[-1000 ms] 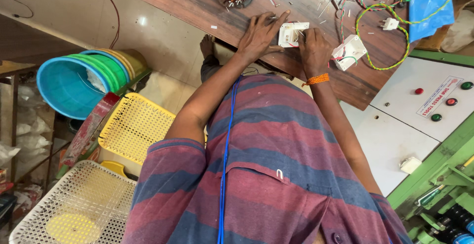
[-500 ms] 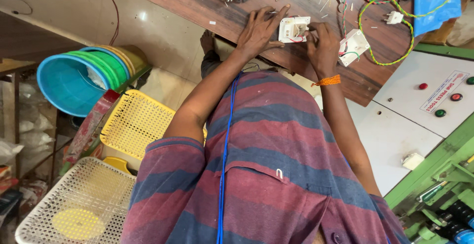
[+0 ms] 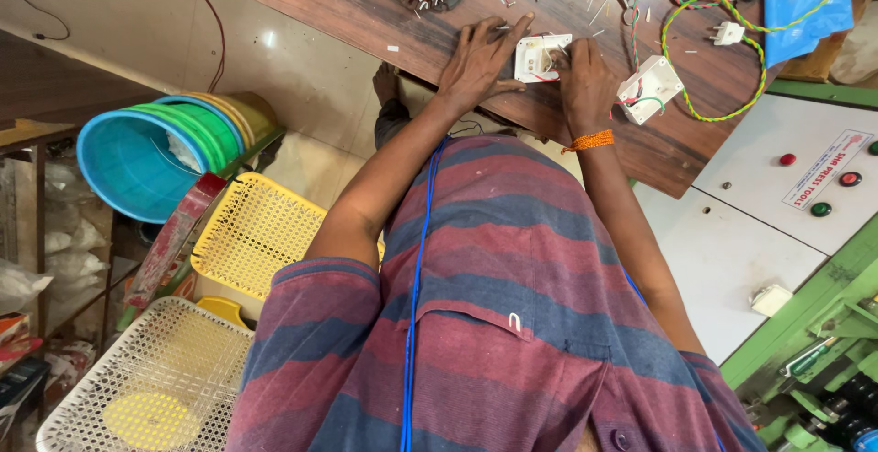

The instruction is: The person sits at a workbench and assembles a white electrical switch plate, using a green-handled screwdriver to tighten terminals and arranging red and green wires inside the plate. They handle the plate cover, position wires, and work on the components one at a time on the bench.

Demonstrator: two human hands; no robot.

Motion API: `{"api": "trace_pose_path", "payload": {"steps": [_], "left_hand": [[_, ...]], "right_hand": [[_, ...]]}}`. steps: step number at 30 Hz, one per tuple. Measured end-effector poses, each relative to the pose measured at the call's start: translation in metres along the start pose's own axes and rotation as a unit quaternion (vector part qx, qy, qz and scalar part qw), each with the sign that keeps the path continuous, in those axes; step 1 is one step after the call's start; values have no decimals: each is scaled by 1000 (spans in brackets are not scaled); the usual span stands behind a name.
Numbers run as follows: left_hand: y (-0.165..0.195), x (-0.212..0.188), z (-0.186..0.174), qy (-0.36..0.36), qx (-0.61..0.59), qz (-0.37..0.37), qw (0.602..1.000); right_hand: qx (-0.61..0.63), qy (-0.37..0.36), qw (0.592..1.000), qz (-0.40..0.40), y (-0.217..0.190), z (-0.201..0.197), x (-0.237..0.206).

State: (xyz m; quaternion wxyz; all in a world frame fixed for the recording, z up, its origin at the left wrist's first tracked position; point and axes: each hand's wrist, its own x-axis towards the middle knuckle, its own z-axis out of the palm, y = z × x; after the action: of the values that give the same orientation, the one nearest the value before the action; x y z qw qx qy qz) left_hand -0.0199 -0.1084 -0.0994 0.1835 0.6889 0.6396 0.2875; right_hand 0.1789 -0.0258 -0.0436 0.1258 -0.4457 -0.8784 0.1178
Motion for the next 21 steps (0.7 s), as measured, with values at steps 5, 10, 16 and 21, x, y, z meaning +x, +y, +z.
{"api": "trace_pose_path", "payload": {"steps": [5,10,16,21], "left_hand": [[-1,-1,-3,13,-4,11,1000],[-2,-2,-3,7,-5,7,1000],[-1,-1,-3,7,-6,2,1000],[-3,-3,-3,3,-4,2,1000]], "right_hand": [[110,-14,994,-7,1,-13,-4],[115,-29,991,-57,1,-17,-2],[25,-31,999,-21,3,-5,2],[90,-4,996,-21,2,-9,-3]]}}
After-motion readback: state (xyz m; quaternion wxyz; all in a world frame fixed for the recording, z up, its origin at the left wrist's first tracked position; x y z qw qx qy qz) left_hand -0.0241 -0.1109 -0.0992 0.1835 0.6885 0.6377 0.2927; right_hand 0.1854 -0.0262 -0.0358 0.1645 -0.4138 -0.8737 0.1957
